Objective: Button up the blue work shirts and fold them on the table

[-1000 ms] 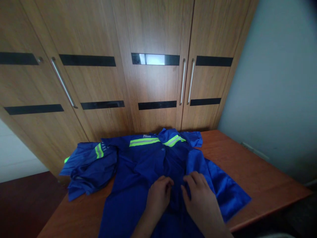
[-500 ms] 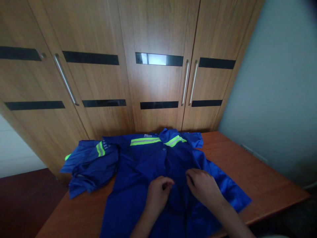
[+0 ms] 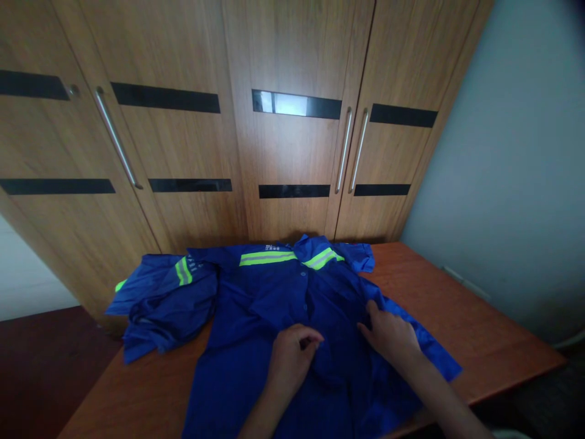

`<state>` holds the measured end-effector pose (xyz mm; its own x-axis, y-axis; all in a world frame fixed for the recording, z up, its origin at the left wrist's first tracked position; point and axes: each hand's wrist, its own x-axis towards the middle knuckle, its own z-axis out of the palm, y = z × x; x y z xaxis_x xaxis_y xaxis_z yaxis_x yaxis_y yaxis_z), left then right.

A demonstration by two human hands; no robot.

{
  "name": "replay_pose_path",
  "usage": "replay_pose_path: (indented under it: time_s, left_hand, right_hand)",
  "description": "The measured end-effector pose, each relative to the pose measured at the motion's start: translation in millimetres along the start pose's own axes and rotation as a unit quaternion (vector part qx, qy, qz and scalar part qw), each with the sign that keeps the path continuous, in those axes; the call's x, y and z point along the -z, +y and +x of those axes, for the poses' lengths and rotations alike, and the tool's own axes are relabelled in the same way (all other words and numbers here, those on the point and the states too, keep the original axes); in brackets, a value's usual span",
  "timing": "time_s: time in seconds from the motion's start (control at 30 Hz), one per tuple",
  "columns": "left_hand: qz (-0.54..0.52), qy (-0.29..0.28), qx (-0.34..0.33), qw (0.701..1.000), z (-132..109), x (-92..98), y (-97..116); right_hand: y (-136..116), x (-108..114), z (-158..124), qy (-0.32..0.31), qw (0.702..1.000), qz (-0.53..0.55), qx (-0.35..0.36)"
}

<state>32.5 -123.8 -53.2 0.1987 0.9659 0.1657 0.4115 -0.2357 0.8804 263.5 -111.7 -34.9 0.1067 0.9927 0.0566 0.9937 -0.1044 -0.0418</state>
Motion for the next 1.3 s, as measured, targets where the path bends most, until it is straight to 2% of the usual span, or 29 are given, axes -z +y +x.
replay_pose_path:
  time_s: [0.1, 0.17, 0.23, 0.3, 0.37, 0.47, 0.57, 0.6, 0.63, 0.8, 0.87, 0.97, 1.03, 1.17, 1.23, 1.3]
  left_hand:
    - [0.012, -0.004, 0.005, 1.000, 0, -0.5, 0]
    - [0.020, -0.004, 0.012, 1.000, 0, -0.9, 0]
    - [0.024, -0.004, 0.015, 1.000, 0, -1.3, -1]
    - [0.022, -0.005, 0.011, 1.000, 0, -1.9, -1]
    - [0.022, -0.006, 0.007, 1.000, 0, -2.7, -2]
    - [0.019, -0.010, 0.006, 1.000, 0, -4.1, -4]
    - [0.016, -0.016, 0.005, 1.000, -1, -4.2, -5]
    - [0.021, -0.018, 0.003, 1.000, -2, -3.9, -4]
    - [0.027, -0.019, 0.002, 0.999, -2, -3.5, -3]
    - [0.027, -0.015, 0.003, 1.000, -2, -2.0, 2]
    - [0.017, -0.011, 0.004, 1.000, -2, -2.3, 2]
    - [0.002, -0.005, 0.002, 1.000, -2, -3.2, 1]
    - [-0.015, -0.002, 0.002, 1.000, -2, -3.7, 1]
    - [-0.060, 0.012, 0.024, 0.998, -2, -3.4, 5]
    - [-0.069, 0.019, 0.037, 0.997, -2, -2.8, 7]
    - [-0.073, 0.022, 0.045, 0.996, -2, -2.0, 9]
  right_hand:
    - [-14, 3, 15, 0.045, 0.995, -0.072, 0.050]
    - [-19, 6, 24, 0.067, 0.991, -0.082, 0.078]
    - [-20, 9, 34, 0.077, 0.993, -0.040, 0.077]
    - [-21, 13, 44, 0.077, 0.991, 0.090, 0.055]
    - [-25, 17, 53, 0.062, 0.956, 0.283, 0.038]
    - [-34, 19, 62, 0.016, 0.869, 0.494, 0.033]
    - [-43, 13, 64, -0.046, 0.794, 0.605, 0.019]
    - [-44, 9, 64, -0.060, 0.777, 0.626, 0.010]
    - [-45, 3, 65, -0.068, 0.772, 0.632, 0.001]
    - [-37, -17, 60, -0.075, 0.802, 0.593, -0.016]
    - [-35, -12, 51, -0.023, 0.842, 0.539, 0.005]
    - [-41, 6, 23, 0.086, 0.911, 0.396, 0.079]
    - [-52, 17, -4, 0.094, 0.934, 0.323, 0.120]
    - [-73, 16, -51, 0.101, 0.965, 0.208, 0.125]
    - [-76, 7, -60, 0.105, 0.973, 0.179, 0.104]
    - [-73, -1, -60, 0.099, 0.973, 0.197, 0.075]
